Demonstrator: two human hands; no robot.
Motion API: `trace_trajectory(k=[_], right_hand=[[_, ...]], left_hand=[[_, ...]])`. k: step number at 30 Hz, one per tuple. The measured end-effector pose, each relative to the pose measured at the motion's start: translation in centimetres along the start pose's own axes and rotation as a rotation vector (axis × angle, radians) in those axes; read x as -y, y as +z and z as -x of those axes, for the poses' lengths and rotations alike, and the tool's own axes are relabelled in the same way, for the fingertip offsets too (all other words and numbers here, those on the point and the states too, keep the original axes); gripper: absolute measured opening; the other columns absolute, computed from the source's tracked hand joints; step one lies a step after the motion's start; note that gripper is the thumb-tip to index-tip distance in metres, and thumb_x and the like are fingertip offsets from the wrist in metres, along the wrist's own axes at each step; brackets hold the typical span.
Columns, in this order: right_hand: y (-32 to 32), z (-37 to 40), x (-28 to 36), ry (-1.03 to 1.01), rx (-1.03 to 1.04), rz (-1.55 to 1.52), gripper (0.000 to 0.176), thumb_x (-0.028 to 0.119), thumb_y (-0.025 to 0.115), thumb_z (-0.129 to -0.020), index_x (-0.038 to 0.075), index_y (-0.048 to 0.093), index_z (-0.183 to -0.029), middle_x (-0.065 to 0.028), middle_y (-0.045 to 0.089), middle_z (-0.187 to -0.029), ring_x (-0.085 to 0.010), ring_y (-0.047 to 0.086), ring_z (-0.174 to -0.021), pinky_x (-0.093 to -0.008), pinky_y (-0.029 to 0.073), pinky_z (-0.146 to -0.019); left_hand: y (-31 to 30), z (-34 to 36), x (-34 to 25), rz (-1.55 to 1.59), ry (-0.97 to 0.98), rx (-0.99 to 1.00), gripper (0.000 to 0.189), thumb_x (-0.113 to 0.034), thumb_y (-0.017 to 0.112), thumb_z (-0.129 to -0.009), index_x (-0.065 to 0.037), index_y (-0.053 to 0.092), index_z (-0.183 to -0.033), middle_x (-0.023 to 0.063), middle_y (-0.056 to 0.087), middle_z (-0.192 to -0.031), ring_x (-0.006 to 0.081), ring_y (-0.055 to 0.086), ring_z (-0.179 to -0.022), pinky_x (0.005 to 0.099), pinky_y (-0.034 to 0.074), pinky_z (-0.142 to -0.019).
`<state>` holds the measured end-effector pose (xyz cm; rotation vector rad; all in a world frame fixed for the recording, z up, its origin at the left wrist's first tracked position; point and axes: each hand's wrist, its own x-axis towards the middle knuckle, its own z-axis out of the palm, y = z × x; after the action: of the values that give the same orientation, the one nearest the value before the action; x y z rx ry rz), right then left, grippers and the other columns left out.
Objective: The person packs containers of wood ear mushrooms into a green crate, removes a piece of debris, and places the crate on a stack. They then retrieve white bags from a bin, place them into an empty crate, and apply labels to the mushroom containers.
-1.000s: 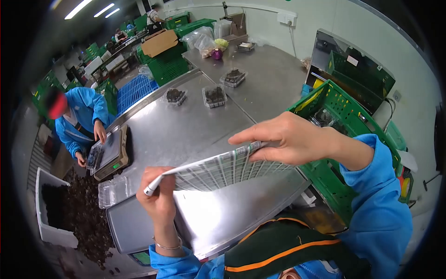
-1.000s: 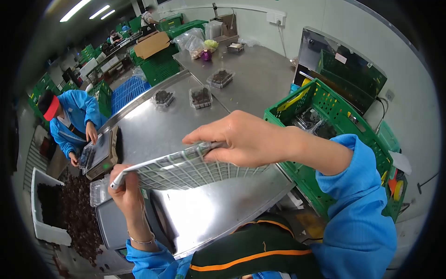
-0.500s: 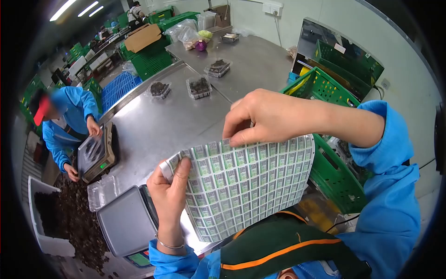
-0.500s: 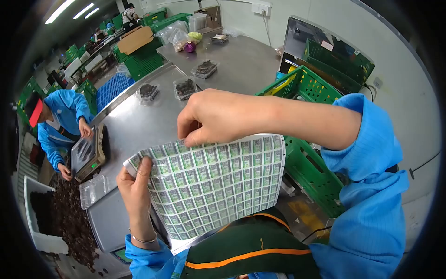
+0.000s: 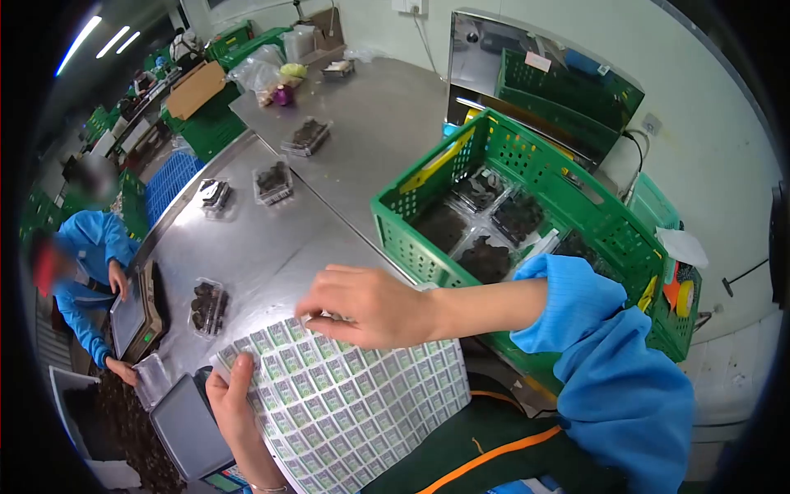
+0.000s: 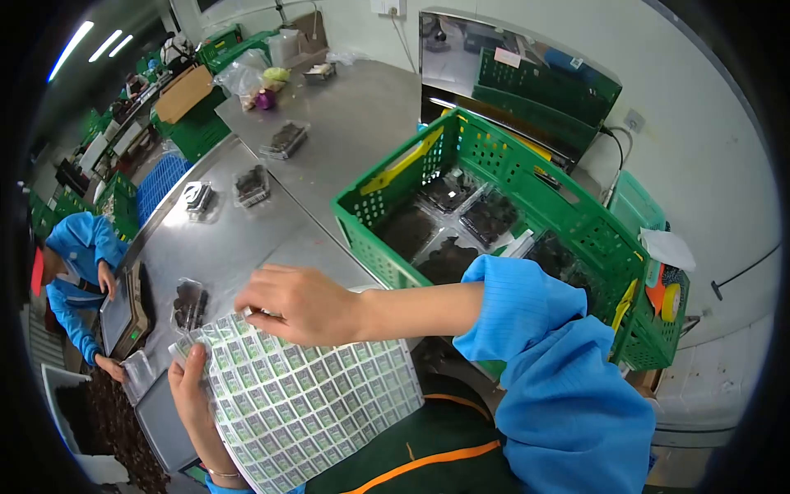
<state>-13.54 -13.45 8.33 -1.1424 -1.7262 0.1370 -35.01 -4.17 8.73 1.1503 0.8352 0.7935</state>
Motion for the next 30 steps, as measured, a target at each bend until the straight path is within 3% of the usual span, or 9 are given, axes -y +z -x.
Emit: trace_trajectory(k=[4, 9, 12, 16, 19, 20, 22, 26, 30], right_hand=[[-1.7, 1.2, -2.0, 0.322, 0.077, -0.27, 0.011, 0.008, 0.06, -0.076, 0.001, 0.058, -0.083, -0.0064, 0.055, -0.08, -0.0233, 0.054, -0.072, -0.0332, 0.044, -0.066], [-4.8, 2.4, -1.8, 0.17, 0.002, -0.344, 0.007, 0.007, 0.061, -0.079, 0.002, 0.061, -0.085, -0.0066, 0.057, -0.082, -0.0156, 0.058, -0.076, -0.0261, 0.047, -0.067], [-12.7, 3.0, -7.5, 0.711, -0.448, -0.448, 0.019, 0.006, 0.062, -0.079, 0.002, 0.055, -0.095, -0.008, 0.062, -0.089, -0.0098, 0.057, -0.078, -0.0253, 0.046, -0.069], [-12.5, 13.0, -24.5, 1.028, -0.243, -0.111, 0.037, 0.008, 0.069, -0.072, 0.002, 0.047, -0.1, -0.0069, 0.062, -0.077, -0.014, 0.059, -0.077, -0.0265, 0.046, -0.068], [-10.3, 16.1, -26.1, 1.207, -0.08, 0.389, 0.046, 0.014, 0.072, -0.067, 0.011, 0.043, -0.103, -0.0087, 0.059, -0.079, -0.0317, 0.059, -0.082, -0.04, 0.045, -0.075], [-10.5, 16.8, -26.3, 0.989, -0.161, 0.709, 0.044, 0.017, 0.071, -0.067, 0.012, 0.045, -0.102, -0.0097, 0.058, -0.078, -0.0295, 0.059, -0.084, -0.039, 0.045, -0.075], [-13.6, 18.0, -25.4, 0.784, -0.293, 0.675, 0.033, 0.018, 0.071, -0.068, 0.009, 0.054, -0.095, -0.0109, 0.057, -0.078, -0.027, 0.06, -0.081, -0.036, 0.047, -0.071], [-16.3, 20.6, -19.0, 1.486, 0.02, -0.026, 0.025, 0.021, 0.074, -0.066, 0.0, 0.063, -0.074, -0.0062, 0.065, -0.071, -0.0127, 0.057, -0.061, -0.0295, 0.047, -0.059], [-14.3, 24.4, -18.9, 1.091, 0.062, 0.66, 0.04, 0.017, 0.076, -0.06, 0.005, 0.058, -0.094, -0.0096, 0.061, -0.085, -0.0181, 0.058, -0.076, -0.0314, 0.047, -0.067]], left_hand=[[2.9, 0.6, 0.4, -0.122, 0.087, -0.149, 0.016, -0.012, 0.066, -0.078, 0.001, 0.059, -0.083, 0.0056, 0.062, -0.074, 0.0077, 0.054, -0.06, 0.0214, 0.042, -0.056], [2.9, 0.9, 0.8, -0.264, 0.079, -0.195, 0.019, -0.016, 0.064, -0.081, 0.001, 0.058, -0.085, 0.004, 0.06, -0.075, 0.0072, 0.053, -0.064, 0.0216, 0.04, -0.056], [-0.7, 3.1, 1.8, -0.309, 0.147, -0.476, 0.017, -0.017, 0.06, -0.083, 0.0, 0.055, -0.084, 0.0031, 0.056, -0.076, 0.0076, 0.05, -0.065, 0.0217, 0.038, -0.057], [-1.5, 6.1, 1.9, -0.239, 0.189, -0.646, 0.015, -0.015, 0.058, -0.084, 0.0, 0.053, -0.085, 0.0028, 0.054, -0.073, 0.0074, 0.048, -0.062, 0.0213, 0.037, -0.056], [-2.6, 7.7, 2.1, -0.22, 0.224, -0.705, 0.016, -0.015, 0.058, -0.084, 0.0, 0.052, -0.085, 0.0028, 0.053, -0.073, 0.0074, 0.047, -0.061, 0.0211, 0.036, -0.056], [-2.9, 8.2, 2.2, -0.207, 0.223, -0.714, 0.016, -0.015, 0.058, -0.083, 0.0, 0.052, -0.085, 0.0028, 0.053, -0.073, 0.0074, 0.047, -0.061, 0.021, 0.036, -0.056], [-3.4, 8.8, 2.1, -0.205, 0.233, -0.733, 0.016, -0.015, 0.058, -0.083, 0.0, 0.052, -0.085, 0.0027, 0.053, -0.073, 0.0073, 0.047, -0.061, 0.0209, 0.036, -0.056], [-4.0, 8.9, 2.3, -0.172, 0.259, -0.688, 0.016, -0.015, 0.058, -0.083, 0.0, 0.051, -0.086, 0.0027, 0.052, -0.072, 0.0073, 0.046, -0.06, 0.0206, 0.036, -0.055], [-4.0, 8.3, 2.9, -0.129, 0.279, -0.589, 0.017, -0.015, 0.058, -0.083, 0.0, 0.051, -0.086, 0.0026, 0.051, -0.072, 0.0073, 0.045, -0.06, 0.0204, 0.035, -0.055]])
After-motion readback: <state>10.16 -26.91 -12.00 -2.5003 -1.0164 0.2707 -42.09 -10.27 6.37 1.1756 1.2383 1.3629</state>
